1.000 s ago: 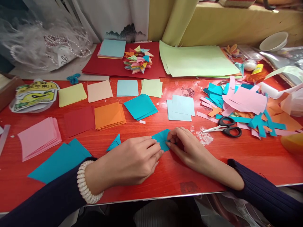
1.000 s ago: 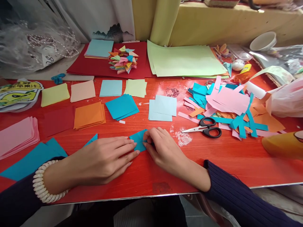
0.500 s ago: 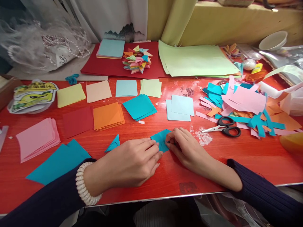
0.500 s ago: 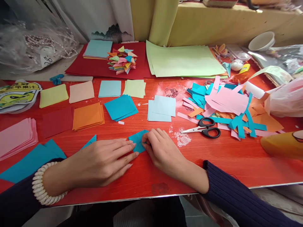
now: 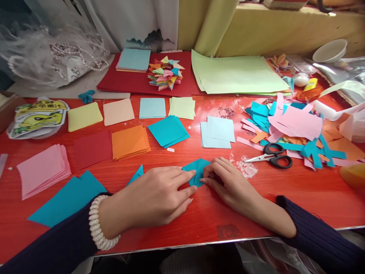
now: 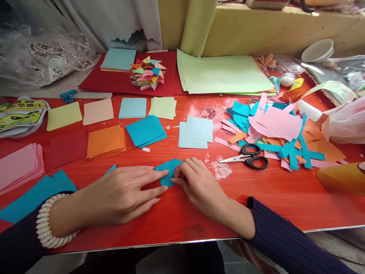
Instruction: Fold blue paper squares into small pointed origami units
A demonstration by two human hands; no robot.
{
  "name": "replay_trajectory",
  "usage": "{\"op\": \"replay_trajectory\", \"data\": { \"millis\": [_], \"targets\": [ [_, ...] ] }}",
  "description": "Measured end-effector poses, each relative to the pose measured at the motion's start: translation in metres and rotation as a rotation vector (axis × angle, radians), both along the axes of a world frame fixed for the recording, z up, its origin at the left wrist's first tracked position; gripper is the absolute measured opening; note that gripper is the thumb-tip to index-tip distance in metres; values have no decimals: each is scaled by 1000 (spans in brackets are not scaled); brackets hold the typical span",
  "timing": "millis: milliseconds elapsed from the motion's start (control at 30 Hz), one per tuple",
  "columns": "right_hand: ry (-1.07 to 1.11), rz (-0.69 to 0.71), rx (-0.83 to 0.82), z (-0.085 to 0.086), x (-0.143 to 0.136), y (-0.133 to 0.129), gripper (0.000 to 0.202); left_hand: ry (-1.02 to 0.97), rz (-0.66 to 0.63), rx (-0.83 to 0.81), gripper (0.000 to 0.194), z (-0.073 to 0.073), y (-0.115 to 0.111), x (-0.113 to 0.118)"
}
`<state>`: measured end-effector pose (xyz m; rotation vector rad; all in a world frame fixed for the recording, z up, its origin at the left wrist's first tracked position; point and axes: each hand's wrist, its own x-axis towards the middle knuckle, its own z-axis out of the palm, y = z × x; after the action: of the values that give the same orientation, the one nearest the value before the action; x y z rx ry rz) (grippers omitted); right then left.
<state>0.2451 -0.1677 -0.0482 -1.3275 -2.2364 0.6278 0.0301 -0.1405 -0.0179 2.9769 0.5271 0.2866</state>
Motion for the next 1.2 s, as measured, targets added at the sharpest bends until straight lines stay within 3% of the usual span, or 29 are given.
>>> {"op": "replay_trajectory", "data": {
  "millis": [467, 667, 800, 867, 1000, 1200],
  "targets": [
    [-111, -21, 47, -1, -4, 0, 10, -53, -26, 21, 26, -2, 1, 1],
    [-48, -70, -26, -5, 3, -3, 8, -91, -17, 50, 27, -6, -1, -1],
    [-24, -134, 103, -3, 13, -2, 18, -91, -34, 32, 27, -5, 1, -1],
    [-37, -65, 193, 1, 18, 1, 23, -91, -44, 5, 26, -5, 4, -2],
    [-179, 259, 265, 6, 26, 5, 26, -95, -8, 15, 24, -5, 8, -1],
    [-205, 360, 403, 11, 24, 5, 32, -49, 48, 124, 21, -9, 11, 2]
  ]
}}
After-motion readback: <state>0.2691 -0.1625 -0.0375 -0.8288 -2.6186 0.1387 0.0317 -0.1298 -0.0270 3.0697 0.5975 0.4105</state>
